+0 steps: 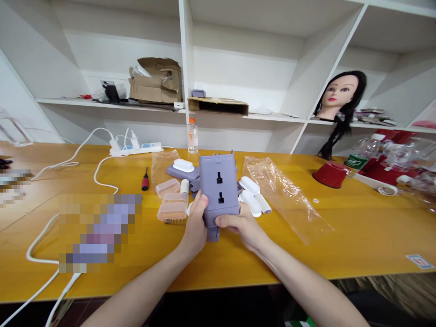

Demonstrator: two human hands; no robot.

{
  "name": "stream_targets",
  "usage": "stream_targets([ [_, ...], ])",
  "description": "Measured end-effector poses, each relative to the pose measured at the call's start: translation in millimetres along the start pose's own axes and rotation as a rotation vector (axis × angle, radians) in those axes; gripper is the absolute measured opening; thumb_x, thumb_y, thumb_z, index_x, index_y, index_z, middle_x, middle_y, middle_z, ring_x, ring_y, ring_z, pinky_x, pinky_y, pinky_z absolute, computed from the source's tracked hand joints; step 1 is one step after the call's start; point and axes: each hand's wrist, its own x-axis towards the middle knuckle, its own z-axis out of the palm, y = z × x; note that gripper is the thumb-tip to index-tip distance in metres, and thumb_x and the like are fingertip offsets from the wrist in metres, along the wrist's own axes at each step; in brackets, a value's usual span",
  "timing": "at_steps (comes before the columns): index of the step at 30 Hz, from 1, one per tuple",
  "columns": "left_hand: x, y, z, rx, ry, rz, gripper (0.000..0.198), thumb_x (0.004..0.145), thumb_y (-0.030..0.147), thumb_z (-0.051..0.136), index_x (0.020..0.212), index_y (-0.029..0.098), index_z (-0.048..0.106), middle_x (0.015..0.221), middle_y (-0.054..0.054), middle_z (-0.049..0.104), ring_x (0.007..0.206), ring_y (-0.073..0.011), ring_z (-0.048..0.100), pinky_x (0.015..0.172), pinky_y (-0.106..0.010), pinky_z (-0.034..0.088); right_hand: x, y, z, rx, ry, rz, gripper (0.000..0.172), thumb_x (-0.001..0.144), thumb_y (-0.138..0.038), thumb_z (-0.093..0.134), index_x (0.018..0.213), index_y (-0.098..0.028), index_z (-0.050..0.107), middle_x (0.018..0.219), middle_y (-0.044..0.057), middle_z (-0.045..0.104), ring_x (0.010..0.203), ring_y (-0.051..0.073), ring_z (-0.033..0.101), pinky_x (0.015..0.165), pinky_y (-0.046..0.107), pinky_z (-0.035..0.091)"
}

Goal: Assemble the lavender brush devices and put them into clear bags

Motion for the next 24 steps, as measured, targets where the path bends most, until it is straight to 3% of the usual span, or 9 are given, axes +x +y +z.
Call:
stream_targets([
  [2,1.4,7.8,4.3,0.009,-0.012,-0.009,0.040,0.069,0.043,0.064,0.100,0.018,0.060,0.093,-0.005,0.068,0.089,-0.0220,0.061,0.078,-0.033,0.048,0.1,-1.9,-1.7,-0.049,-0.010,-0.004,0.035,0.051,-0.012,0.072,0.085,-0.018,0.066,0.075,-0.001,0.066,0.069,0.016,0.059,0.063,0.028,0.048],
  [5,4.3,16.0,9.6,0.072,0.077,0.031,0.041,0.059,0.036,0.074,0.092,0.016,0.061,0.083,-0.004,0.067,0.073,-0.0196,0.063,0.066,-0.031,0.050,0.5,0.0,-0.8,-0.082,-0.022,0.003,0.036,0.050,-0.012,0.072,0.085,-0.017,0.066,0.072,-0.001,0.066,0.067,0.016,0.060,0.065,0.030,0.048],
  [8,6.8,19.6,13.3,0.055,0.135,0.033,0.036,0.061,0.037,0.072,0.087,0.014,0.062,0.078,-0.004,0.066,0.066,-0.0181,0.063,0.060,-0.029,0.051,1.3,4.8,3.1,-0.079,0.009,-0.006,0.037,0.051,-0.013,0.073,0.086,-0.016,0.065,0.072,-0.001,0.066,0.066,0.016,0.060,0.065,0.030,0.048],
  [13,7.5,25.2,15.4,-0.014,0.118,-0.040,0.040,0.063,0.041,0.071,0.089,0.012,0.063,0.078,-0.006,0.066,0.066,-0.0197,0.065,0.061,-0.031,0.052,1.5,7.9,7.5,-0.119,0.044,-0.044,0.029,0.051,-0.013,0.073,0.078,-0.016,0.064,0.067,-0.002,0.064,0.060,0.013,0.055,0.058,0.026,0.045],
  [16,6.3,27.5,14.7,-0.021,0.109,-0.049,0.040,0.063,0.041,0.071,0.089,0.012,0.063,0.075,-0.006,0.066,0.068,-0.0214,0.065,0.064,-0.033,0.053,0.7,7.7,7.8,-0.148,0.028,-0.054,0.033,0.051,-0.015,0.074,0.083,-0.017,0.064,0.072,-0.001,0.065,0.063,0.014,0.056,0.061,0.028,0.047],
  [24,5.1,27.2,11.0,-0.045,0.090,0.076,0.039,0.061,0.040,0.073,0.090,0.016,0.061,0.076,-0.003,0.067,0.067,-0.0197,0.065,0.065,-0.032,0.052,3.0,9.5,3.3,-0.100,-0.025,-0.081,0.043,0.050,-0.016,0.076,0.091,-0.018,0.064,0.079,0.000,0.066,0.070,0.016,0.059,0.065,0.029,0.048],
])
